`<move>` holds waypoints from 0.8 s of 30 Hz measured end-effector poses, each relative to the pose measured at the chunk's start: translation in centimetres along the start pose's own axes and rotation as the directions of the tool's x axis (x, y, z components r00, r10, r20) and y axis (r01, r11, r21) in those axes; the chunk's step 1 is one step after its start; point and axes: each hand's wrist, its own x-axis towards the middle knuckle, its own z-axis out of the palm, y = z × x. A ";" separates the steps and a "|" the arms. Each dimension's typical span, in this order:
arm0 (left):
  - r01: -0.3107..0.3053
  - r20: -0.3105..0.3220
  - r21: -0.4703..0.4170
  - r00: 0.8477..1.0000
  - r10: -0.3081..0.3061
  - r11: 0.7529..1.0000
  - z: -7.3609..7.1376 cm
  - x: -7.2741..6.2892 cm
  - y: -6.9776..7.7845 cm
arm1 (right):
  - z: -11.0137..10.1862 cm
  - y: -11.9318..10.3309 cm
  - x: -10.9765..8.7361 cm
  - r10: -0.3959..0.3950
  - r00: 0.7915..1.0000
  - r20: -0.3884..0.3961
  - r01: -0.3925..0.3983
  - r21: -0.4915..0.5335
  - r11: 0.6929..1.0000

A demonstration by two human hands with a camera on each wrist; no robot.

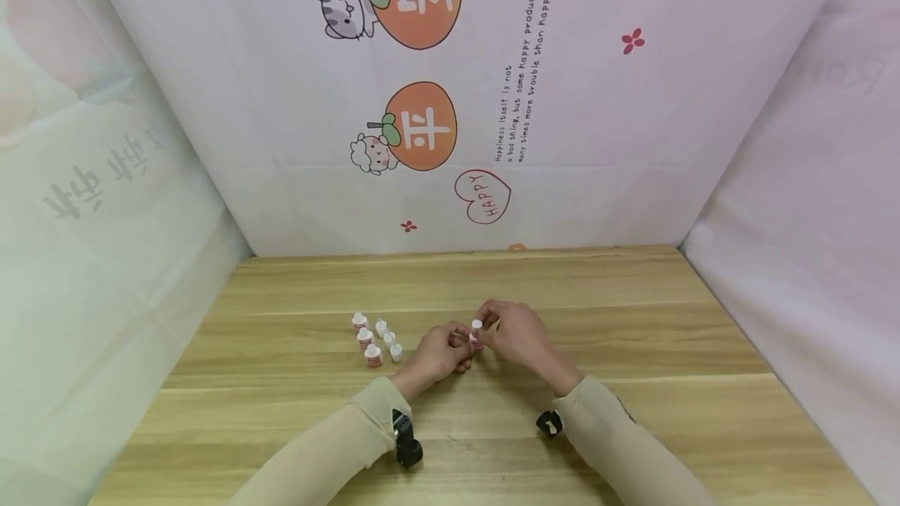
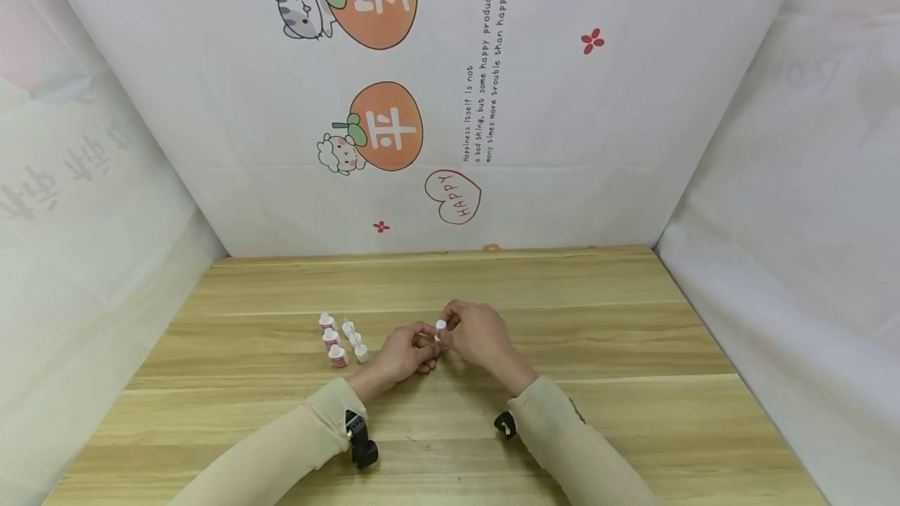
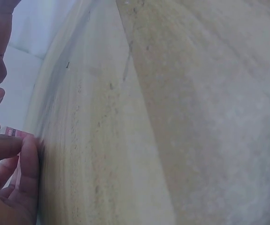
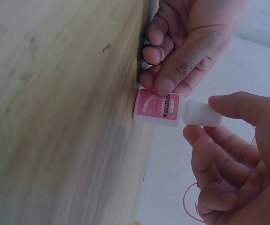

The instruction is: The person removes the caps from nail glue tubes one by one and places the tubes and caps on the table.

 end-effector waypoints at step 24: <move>0.027 0.013 0.000 1.000 -0.027 1.000 0.0 -0.2 0.3 | 0.0 0.1 -0.1 -0.006 1.000 -0.016 0.005 -0.014 1.000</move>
